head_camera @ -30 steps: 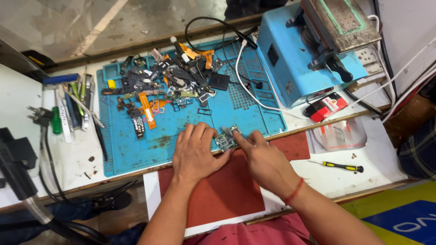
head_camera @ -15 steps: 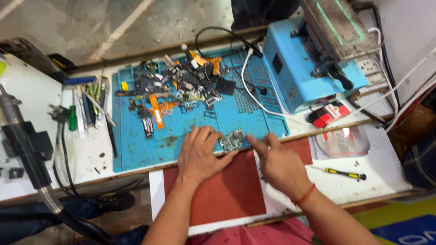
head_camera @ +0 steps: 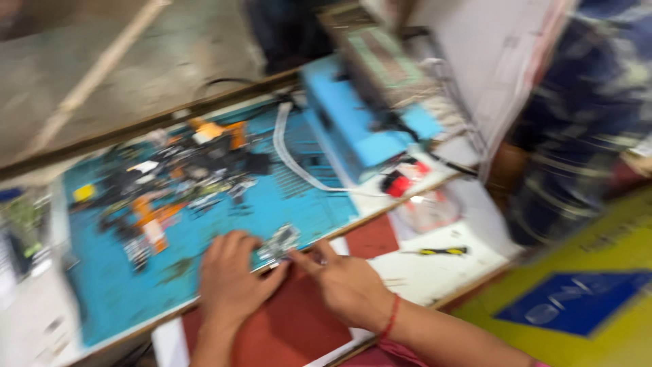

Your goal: The person cleans a mobile phone motherboard with a metal tool and a brush by hand, scraping parts of the board and scrubbing the surface.

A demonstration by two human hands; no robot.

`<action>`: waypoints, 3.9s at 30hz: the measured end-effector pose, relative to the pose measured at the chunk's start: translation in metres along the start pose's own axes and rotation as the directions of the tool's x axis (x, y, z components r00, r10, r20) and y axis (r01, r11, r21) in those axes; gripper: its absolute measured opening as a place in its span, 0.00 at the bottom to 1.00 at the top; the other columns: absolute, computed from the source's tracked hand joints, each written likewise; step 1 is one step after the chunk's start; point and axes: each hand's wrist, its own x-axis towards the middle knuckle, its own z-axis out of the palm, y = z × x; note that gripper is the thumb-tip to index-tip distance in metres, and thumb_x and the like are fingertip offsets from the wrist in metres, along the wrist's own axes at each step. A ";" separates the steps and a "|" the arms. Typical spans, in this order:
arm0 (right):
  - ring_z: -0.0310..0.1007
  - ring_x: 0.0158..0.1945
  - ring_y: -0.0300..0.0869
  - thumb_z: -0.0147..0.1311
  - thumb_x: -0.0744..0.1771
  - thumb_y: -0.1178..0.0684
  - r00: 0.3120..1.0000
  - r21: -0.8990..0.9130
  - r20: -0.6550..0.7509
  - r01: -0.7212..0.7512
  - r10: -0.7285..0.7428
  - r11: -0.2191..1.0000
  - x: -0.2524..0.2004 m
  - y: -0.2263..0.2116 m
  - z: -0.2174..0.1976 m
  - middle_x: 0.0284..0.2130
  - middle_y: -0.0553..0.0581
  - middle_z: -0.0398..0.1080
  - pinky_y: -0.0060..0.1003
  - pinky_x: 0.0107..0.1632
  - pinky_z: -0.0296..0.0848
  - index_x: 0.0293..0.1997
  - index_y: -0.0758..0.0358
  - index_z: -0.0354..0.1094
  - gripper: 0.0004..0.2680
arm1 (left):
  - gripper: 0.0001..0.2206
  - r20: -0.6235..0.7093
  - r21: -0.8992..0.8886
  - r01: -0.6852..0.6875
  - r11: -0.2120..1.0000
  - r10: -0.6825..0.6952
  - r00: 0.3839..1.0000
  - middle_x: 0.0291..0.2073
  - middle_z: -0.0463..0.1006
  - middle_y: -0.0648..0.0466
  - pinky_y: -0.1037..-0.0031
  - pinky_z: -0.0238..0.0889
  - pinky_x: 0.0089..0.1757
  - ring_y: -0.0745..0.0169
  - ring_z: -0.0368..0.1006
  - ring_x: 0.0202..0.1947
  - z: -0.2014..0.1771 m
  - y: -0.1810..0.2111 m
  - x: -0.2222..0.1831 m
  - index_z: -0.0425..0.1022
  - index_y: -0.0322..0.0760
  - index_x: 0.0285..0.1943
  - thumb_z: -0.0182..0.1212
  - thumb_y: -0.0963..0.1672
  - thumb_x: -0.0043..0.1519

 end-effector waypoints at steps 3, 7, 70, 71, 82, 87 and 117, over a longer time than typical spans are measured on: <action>0.76 0.29 0.56 0.46 0.64 0.59 0.998 0.006 -0.036 -0.058 0.058 0.998 0.008 0.002 -0.009 0.45 0.61 0.68 0.50 0.32 0.75 0.68 0.55 0.63 0.23 | 0.22 -0.015 -0.150 0.120 0.981 -0.123 0.992 0.37 0.76 0.55 0.60 0.67 0.43 0.52 0.73 0.41 0.003 -0.004 0.002 0.77 0.38 0.36 0.76 0.53 0.41; 0.75 0.28 0.58 0.46 0.64 0.59 0.997 0.022 0.017 -0.074 0.073 0.997 0.015 -0.001 -0.009 0.46 0.63 0.67 0.51 0.33 0.75 0.71 0.54 0.61 0.24 | 0.19 -0.023 -0.036 0.122 0.992 -0.123 0.992 0.38 0.77 0.56 0.60 0.66 0.45 0.52 0.73 0.43 0.012 -0.001 0.011 0.80 0.42 0.36 0.75 0.52 0.40; 0.74 0.31 0.57 0.46 0.65 0.63 0.988 -0.078 -0.094 -0.130 0.122 0.988 0.028 0.021 -0.001 0.43 0.60 0.67 0.51 0.31 0.74 0.66 0.51 0.66 0.21 | 0.24 -0.235 0.028 0.009 1.000 -0.002 0.972 0.54 0.78 0.55 0.60 0.61 0.50 0.53 0.71 0.53 0.024 0.007 -0.024 0.75 0.37 0.58 0.68 0.54 0.59; 0.74 0.29 0.57 0.46 0.64 0.63 0.997 -0.088 -0.058 -0.062 0.057 0.994 0.025 0.019 0.001 0.42 0.61 0.67 0.50 0.29 0.74 0.66 0.52 0.66 0.21 | 0.25 -0.211 0.048 0.025 0.999 -0.014 0.977 0.54 0.77 0.54 0.59 0.60 0.50 0.52 0.70 0.53 0.024 0.008 -0.024 0.75 0.36 0.58 0.67 0.54 0.58; 0.74 0.27 0.56 0.51 0.63 0.60 0.996 -0.068 0.084 0.009 -0.003 0.998 0.015 0.014 0.005 0.43 0.57 0.67 0.51 0.30 0.74 0.65 0.44 0.66 0.22 | 0.23 -0.173 0.101 0.035 0.994 -0.017 0.985 0.55 0.74 0.53 0.58 0.58 0.49 0.50 0.68 0.53 0.017 0.012 -0.020 0.77 0.40 0.55 0.65 0.54 0.56; 0.76 0.30 0.54 0.53 0.63 0.60 0.997 -0.155 0.049 -0.046 0.054 0.987 0.025 0.045 -0.020 0.42 0.55 0.68 0.50 0.32 0.75 0.66 0.38 0.66 0.24 | 0.22 -0.097 -0.020 0.072 0.997 -0.074 0.993 0.52 0.74 0.52 0.56 0.57 0.48 0.49 0.67 0.52 0.009 0.013 -0.013 0.78 0.38 0.51 0.70 0.53 0.54; 0.76 0.30 0.54 0.54 0.60 0.64 0.898 -0.130 0.345 0.333 -0.272 0.934 0.090 0.032 -0.030 0.46 0.53 0.70 0.48 0.33 0.75 0.65 0.34 0.67 0.28 | 0.24 0.200 -0.190 0.024 0.981 0.015 0.980 0.47 0.74 0.58 0.58 0.56 0.51 0.53 0.66 0.52 -0.027 -0.032 0.006 0.80 0.43 0.48 0.78 0.51 0.45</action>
